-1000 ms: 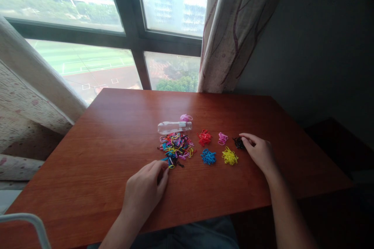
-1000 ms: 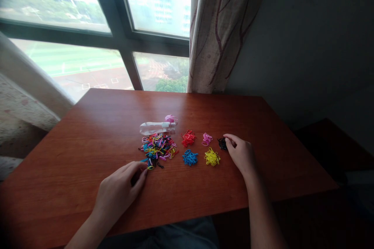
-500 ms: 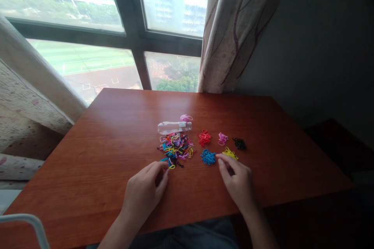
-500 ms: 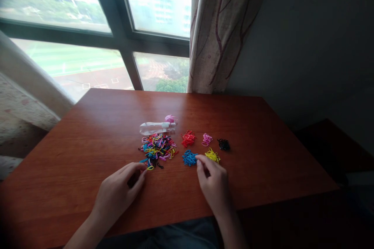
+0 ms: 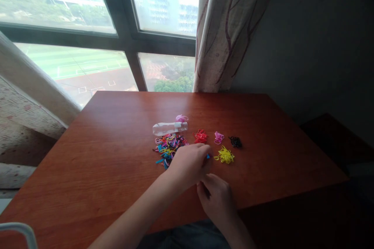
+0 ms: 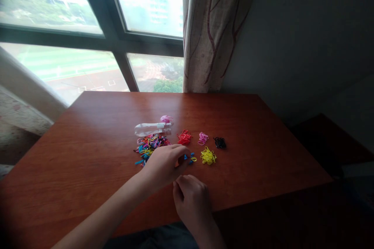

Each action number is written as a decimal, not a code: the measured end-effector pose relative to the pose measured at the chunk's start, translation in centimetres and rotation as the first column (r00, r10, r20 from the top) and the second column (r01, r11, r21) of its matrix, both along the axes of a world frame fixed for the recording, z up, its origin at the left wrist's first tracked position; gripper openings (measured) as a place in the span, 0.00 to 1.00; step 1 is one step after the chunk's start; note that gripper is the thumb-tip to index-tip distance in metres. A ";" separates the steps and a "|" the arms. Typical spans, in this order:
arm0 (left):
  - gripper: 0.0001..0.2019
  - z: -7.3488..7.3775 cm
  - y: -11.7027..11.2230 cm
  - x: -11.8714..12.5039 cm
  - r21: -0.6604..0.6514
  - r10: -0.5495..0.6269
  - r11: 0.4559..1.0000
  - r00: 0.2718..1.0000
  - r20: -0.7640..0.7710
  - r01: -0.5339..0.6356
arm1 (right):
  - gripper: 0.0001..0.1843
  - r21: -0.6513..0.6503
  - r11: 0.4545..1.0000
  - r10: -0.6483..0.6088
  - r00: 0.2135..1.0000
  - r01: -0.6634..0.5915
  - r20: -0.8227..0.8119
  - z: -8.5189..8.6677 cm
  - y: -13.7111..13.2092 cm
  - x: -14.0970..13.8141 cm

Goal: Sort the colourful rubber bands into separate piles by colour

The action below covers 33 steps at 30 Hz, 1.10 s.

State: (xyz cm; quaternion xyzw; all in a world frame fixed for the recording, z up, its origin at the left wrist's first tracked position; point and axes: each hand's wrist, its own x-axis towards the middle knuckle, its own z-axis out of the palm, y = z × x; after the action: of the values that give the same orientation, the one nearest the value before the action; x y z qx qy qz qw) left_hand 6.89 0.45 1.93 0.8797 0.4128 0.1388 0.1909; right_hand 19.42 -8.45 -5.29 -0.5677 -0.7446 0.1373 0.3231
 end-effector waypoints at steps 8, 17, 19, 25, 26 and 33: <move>0.08 -0.5 2.9 6.7 -0.004 -0.140 0.990 0.985 -0.098 0.140 | 0.13 0.014 1.000 -0.021 1.000 0.021 0.007 -0.1 0.1 -0.2; 0.09 -0.5 3.3 7.4 -0.013 -0.152 0.988 0.983 -0.101 0.152 | 0.14 0.034 0.999 -0.028 1.000 0.028 0.001 -0.4 0.0 -0.2; 0.08 -0.4 3.2 6.5 -0.009 -0.131 0.991 0.988 -0.077 0.130 | 0.13 0.038 0.999 -0.024 1.000 0.025 -0.007 -0.2 0.0 -0.2; 0.07 0.0 1.7 1.6 -0.012 -0.048 0.999 0.999 -0.007 0.048 | 0.12 0.001 1.000 -0.004 0.992 0.004 -0.124 0.0 0.0 0.1; 0.07 0.0 1.3 0.5 -0.016 -0.037 0.999 0.999 0.009 0.037 | 0.12 -0.005 1.000 -0.005 0.990 0.005 -0.141 0.0 0.1 0.1; 0.08 -1.8 -2.5 -7.5 -0.058 0.260 0.966 0.928 0.268 -0.254 | 0.13 -0.061 0.998 0.004 0.988 -0.014 -0.156 0.3 0.3 0.1</move>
State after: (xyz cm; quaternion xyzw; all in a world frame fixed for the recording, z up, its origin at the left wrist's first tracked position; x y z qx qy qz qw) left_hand -0.61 -2.05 0.14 0.7883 0.4955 0.2780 0.2361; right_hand 19.49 -8.10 -5.04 -0.5616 -0.7152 0.2055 0.3619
